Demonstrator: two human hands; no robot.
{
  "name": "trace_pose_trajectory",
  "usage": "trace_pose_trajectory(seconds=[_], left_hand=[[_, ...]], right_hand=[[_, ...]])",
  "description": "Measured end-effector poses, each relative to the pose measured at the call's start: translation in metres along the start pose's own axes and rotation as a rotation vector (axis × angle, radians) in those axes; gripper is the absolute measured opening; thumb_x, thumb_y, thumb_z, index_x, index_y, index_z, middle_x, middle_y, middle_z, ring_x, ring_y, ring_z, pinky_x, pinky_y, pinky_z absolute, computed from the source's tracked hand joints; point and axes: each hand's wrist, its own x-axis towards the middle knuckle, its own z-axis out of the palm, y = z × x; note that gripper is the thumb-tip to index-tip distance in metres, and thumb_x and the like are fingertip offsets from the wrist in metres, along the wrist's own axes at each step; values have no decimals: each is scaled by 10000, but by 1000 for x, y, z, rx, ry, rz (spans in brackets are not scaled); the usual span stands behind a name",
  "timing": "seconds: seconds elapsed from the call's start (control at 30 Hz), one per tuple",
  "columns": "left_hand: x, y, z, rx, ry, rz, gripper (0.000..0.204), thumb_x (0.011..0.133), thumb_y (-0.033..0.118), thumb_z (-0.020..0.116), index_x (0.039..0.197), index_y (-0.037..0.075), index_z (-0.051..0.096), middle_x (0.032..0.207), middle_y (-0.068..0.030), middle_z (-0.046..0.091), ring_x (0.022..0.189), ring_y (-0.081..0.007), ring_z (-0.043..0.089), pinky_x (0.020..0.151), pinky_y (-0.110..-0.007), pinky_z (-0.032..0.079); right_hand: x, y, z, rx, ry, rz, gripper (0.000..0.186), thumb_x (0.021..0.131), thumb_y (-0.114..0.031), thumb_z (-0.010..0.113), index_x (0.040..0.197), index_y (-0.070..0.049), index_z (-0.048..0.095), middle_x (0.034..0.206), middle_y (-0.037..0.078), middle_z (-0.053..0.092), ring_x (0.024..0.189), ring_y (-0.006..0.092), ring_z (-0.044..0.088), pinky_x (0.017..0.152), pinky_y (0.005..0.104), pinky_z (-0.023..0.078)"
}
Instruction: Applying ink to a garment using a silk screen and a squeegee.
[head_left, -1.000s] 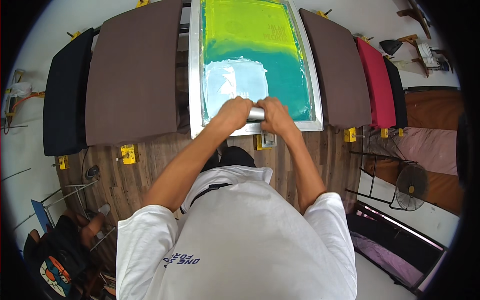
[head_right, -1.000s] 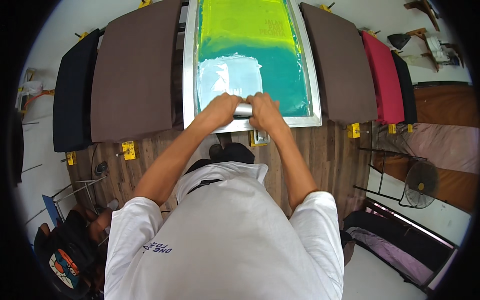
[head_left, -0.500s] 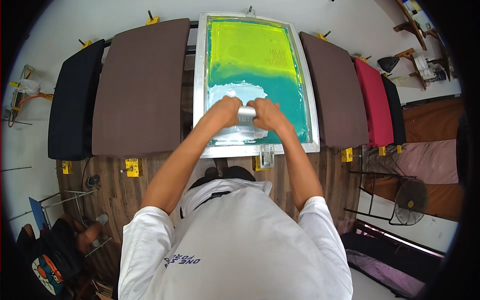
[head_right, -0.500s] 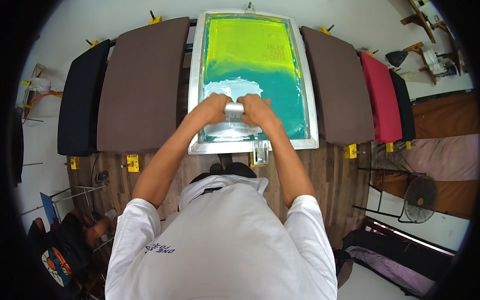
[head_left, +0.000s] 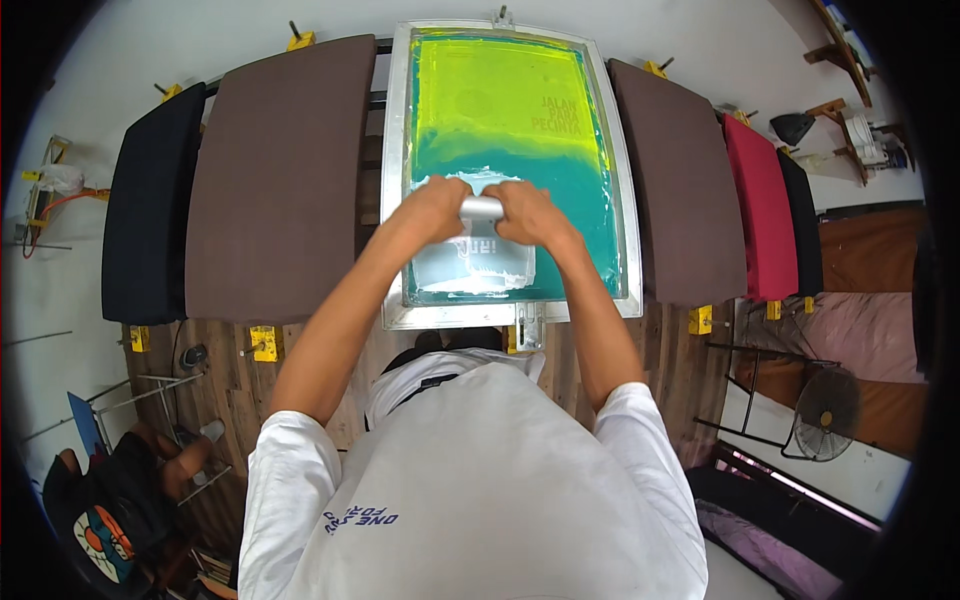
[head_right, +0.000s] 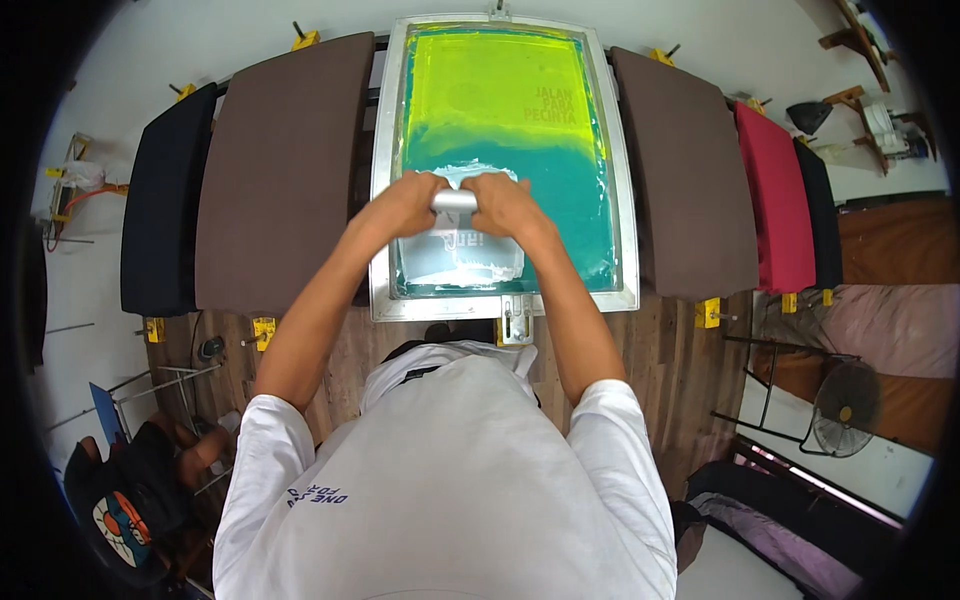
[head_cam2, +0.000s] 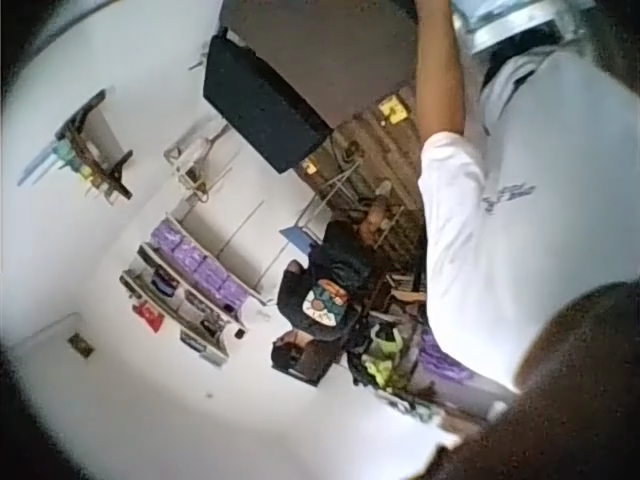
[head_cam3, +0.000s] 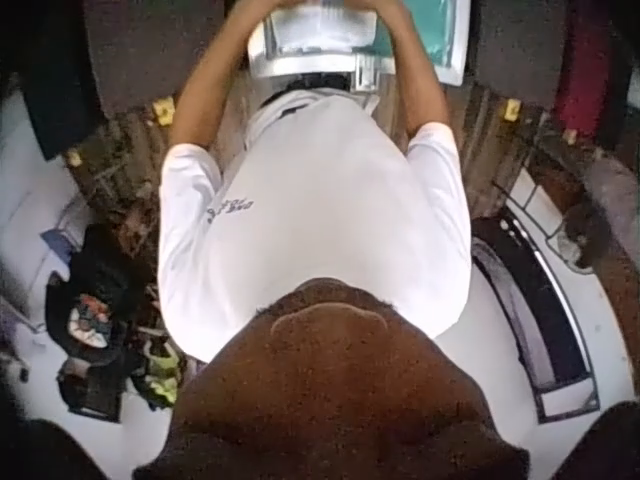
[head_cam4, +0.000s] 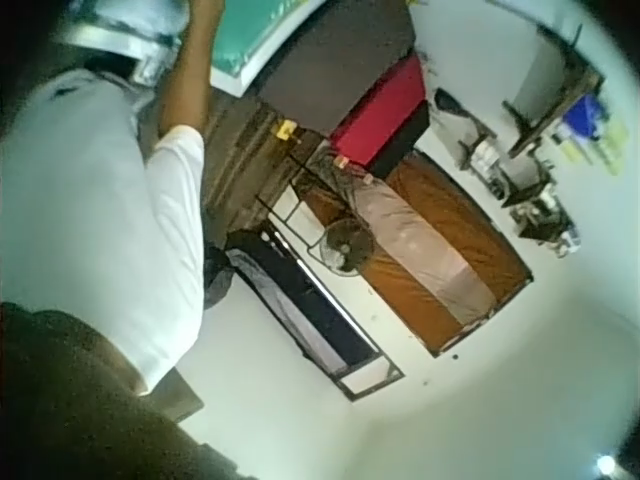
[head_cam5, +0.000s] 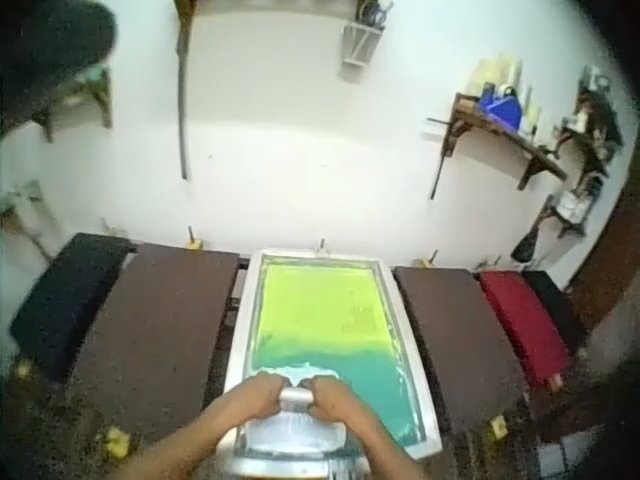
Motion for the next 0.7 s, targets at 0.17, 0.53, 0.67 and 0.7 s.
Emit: trace_pose_trajectory(seconds=[0.17,0.53,0.67,0.7], left_hand=[[20,-10,-19,-11,-111,-47,302,680,-50,639,973,-10,704,909,-254,699,895,-392,689,810,-432,534],[13,-4,15,-375,-101,120,354,718,-26,676,1070,3,662,959,-187,708,896,-319,685,822,-374,512],[-12,-14,40,-438,3,170,444,733,-106,626,1161,12,634,1036,-199,693,976,-333,670,882,-383,501],[-21,-12,44,-436,40,205,544,685,-157,577,1198,13,627,1107,-207,680,1045,-372,649,933,-415,493]], right_hand=[[28,0,-11,-77,-68,70,401,678,-65,631,1070,-115,700,971,162,721,945,383,677,806,545,522],[-8,-15,-33,-239,-205,236,331,717,-129,714,1046,-98,717,1049,189,700,1005,352,675,890,574,460],[-31,-29,20,-403,150,152,210,748,-140,701,953,-96,717,965,123,665,961,300,616,840,520,420],[-38,-31,39,-444,260,130,179,766,-146,686,935,-92,715,933,93,645,938,279,589,837,510,404]])
